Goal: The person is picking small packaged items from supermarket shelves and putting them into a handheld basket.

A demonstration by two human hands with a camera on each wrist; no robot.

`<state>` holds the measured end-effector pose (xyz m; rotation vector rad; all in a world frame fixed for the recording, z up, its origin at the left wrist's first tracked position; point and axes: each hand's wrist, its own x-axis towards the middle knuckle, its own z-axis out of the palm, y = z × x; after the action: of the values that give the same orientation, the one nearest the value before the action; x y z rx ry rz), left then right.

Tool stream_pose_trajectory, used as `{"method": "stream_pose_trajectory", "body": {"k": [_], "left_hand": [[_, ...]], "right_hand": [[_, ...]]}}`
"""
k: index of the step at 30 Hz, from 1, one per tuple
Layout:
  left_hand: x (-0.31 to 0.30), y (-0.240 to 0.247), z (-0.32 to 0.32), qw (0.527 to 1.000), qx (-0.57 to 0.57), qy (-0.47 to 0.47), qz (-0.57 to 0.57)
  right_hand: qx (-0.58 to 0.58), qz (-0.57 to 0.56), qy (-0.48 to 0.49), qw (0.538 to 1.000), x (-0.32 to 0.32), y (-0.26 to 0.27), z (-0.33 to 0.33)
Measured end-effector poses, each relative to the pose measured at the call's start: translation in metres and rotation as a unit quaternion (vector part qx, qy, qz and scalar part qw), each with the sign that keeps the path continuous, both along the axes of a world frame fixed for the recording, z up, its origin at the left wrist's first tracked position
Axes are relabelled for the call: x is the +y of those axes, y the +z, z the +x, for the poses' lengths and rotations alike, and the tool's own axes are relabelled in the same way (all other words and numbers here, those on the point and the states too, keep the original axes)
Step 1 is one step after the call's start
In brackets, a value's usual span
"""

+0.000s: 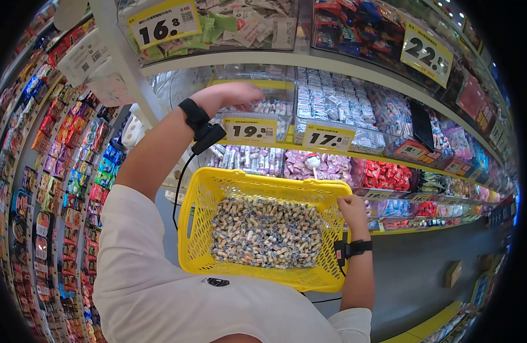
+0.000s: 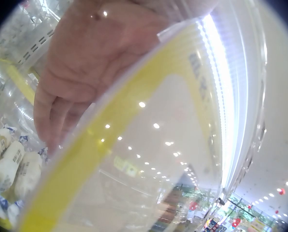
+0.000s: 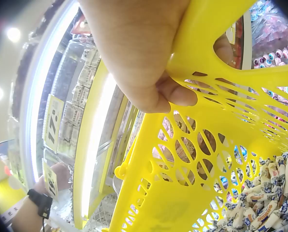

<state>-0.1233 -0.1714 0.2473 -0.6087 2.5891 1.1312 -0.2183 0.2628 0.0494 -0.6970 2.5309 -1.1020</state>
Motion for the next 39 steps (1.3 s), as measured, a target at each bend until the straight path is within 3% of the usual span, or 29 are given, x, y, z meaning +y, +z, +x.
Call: {"method": "stream_pose_trajectory", "body": {"k": [21,30,39], "left_hand": [[-0.003,-0.003,0.001,0.999,-0.019,-0.01,-0.026],[-0.006,-0.005,-0.006,0.992,-0.053,-0.048,-0.108],[-0.002,-0.001,-0.001,0.995,-0.035,-0.033,-0.092]], "right_hand": [[0.028,-0.001,0.015,0.999,-0.002,0.013,0.008],[0.007,0.009,0.018,1.0,0.0,0.007,0.003],[0.01,-0.004,0.014,1.0,-0.001,0.008,0.004]]}}
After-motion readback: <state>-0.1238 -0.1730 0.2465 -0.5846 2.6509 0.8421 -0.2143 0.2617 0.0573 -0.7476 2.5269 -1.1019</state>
